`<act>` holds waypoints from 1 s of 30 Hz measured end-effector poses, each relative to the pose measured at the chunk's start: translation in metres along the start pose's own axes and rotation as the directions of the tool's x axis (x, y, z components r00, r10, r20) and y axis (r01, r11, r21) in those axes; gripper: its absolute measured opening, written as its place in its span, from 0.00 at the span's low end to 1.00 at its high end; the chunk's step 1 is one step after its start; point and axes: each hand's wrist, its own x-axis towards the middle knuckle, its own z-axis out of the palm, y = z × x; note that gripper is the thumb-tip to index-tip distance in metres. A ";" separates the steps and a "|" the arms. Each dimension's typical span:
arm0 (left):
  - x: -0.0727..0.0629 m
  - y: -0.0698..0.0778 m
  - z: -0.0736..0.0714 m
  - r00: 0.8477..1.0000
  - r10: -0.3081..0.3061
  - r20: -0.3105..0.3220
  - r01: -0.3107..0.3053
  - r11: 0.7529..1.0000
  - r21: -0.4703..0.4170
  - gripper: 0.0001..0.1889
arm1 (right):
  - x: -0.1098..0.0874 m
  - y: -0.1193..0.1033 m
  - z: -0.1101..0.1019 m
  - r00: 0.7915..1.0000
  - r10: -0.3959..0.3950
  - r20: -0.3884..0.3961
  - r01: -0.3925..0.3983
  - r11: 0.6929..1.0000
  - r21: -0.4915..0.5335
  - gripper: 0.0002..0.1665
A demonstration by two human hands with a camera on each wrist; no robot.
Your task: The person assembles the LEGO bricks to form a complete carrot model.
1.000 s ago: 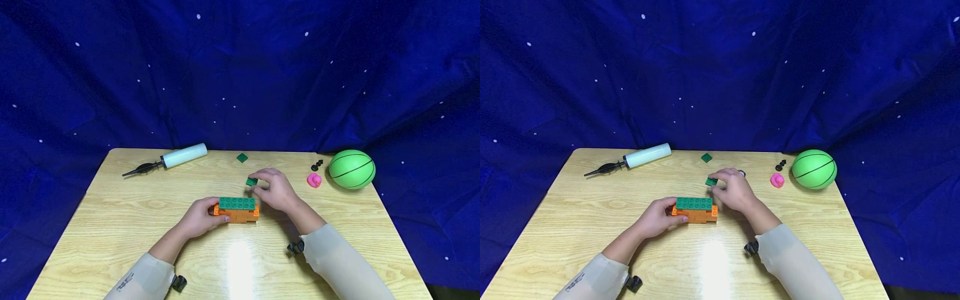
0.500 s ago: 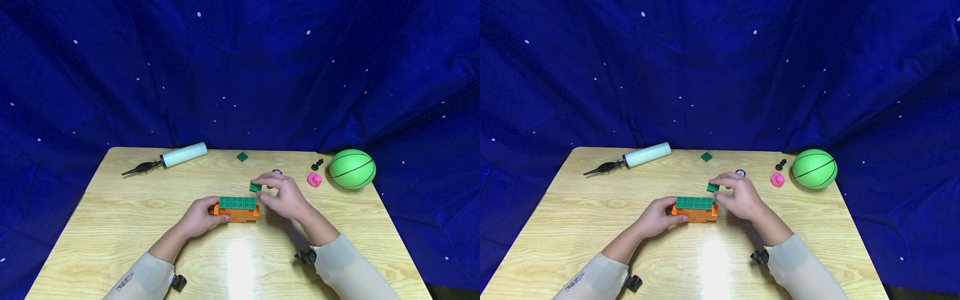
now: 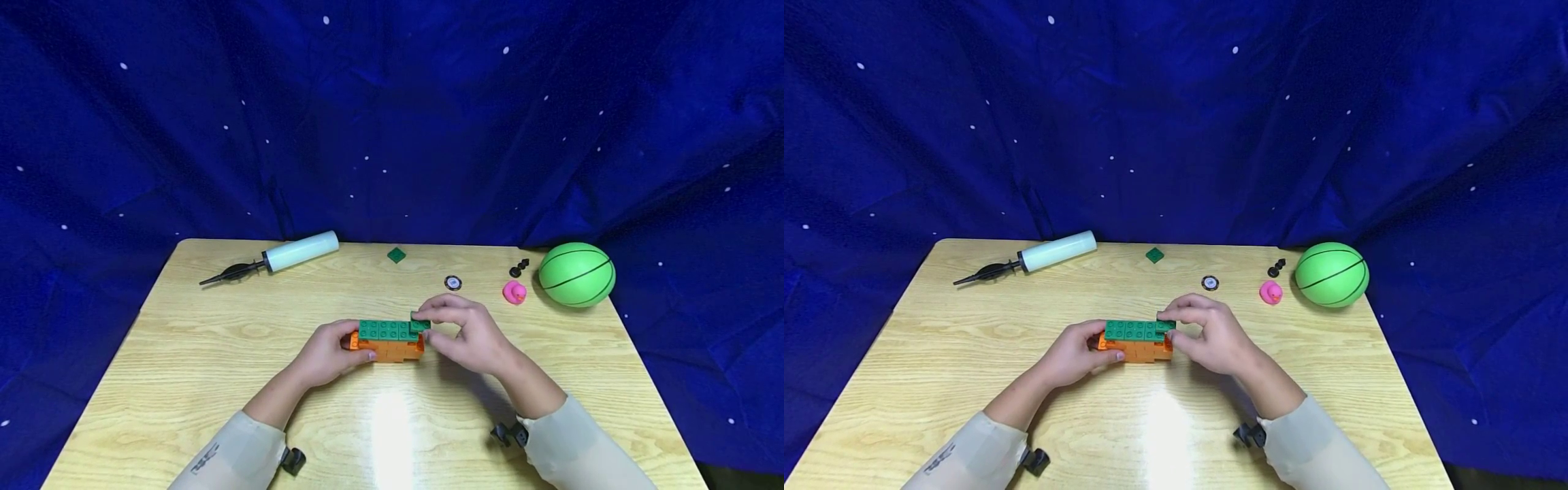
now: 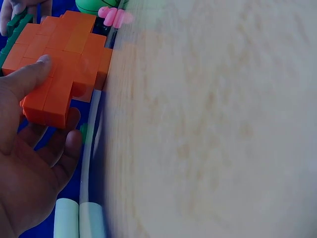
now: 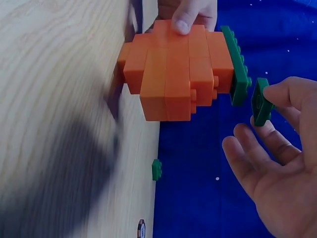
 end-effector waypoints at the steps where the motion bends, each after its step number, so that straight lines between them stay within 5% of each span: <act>1: 0.000 0.000 0.000 1.000 -0.002 0.001 0.002 1.000 -0.001 0.18 | -0.001 -0.001 0.000 1.000 -0.002 0.005 0.002 1.000 0.006 0.19; 10: 0.001 0.001 0.000 1.000 -0.005 0.009 0.005 1.000 -0.006 0.19 | -0.005 -0.004 0.005 0.999 0.035 0.042 -0.037 0.998 0.052 0.20; 20: 0.001 0.002 0.000 1.000 -0.014 0.000 0.014 1.000 0.015 0.20 | -0.008 -0.005 0.013 0.985 0.161 0.062 -0.170 0.963 0.207 0.17; 30: 0.001 0.001 0.000 1.000 -0.022 -0.002 0.022 1.000 0.007 0.20 | -0.009 0.000 0.017 0.983 0.174 0.051 -0.182 0.944 0.274 0.17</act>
